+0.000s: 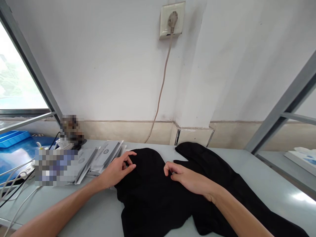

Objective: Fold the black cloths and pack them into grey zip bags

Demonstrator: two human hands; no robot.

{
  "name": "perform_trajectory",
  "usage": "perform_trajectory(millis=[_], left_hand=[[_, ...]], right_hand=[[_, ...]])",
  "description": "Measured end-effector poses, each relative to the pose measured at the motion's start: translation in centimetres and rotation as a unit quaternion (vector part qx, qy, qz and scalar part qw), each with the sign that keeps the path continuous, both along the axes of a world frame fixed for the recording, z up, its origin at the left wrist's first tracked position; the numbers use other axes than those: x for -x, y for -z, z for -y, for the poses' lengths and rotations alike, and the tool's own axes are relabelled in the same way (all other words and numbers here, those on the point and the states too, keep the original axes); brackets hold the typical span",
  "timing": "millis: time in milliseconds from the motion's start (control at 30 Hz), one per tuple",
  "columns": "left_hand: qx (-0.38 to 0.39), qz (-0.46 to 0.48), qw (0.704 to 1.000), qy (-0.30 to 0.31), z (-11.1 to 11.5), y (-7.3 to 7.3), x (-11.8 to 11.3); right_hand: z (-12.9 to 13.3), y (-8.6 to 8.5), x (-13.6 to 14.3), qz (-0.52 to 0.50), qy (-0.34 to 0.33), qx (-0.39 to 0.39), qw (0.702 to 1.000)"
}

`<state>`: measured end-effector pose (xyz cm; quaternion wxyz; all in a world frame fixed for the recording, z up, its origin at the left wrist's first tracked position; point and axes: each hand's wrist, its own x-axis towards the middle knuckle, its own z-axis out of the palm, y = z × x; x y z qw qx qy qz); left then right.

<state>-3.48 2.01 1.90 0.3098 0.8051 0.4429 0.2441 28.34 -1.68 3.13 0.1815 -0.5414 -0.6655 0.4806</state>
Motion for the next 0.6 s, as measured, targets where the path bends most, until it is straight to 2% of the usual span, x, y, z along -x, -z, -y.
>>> perform_trajectory(millis=[100,267,467,600], left_hand=[[-0.024,0.019,0.999,-0.019,-0.3,0.6,0.1],[-0.057,0.032,0.997,-0.046,-0.8,1.6,0.3],[-0.127,-0.006,0.992,-0.02,-0.7,2.0,0.3],[-0.147,-0.021,0.989,-0.005,-0.7,2.3,0.3]], right_hand=[[0.0,-0.3,0.1,0.001,-0.014,-0.001,1.0],[0.2,-1.2,-0.4,0.015,-0.002,-0.002,1.0],[0.3,-2.2,-2.3,0.02,0.002,-0.03,0.999],[0.4,-2.0,-3.0,0.047,0.013,-0.05,0.998]])
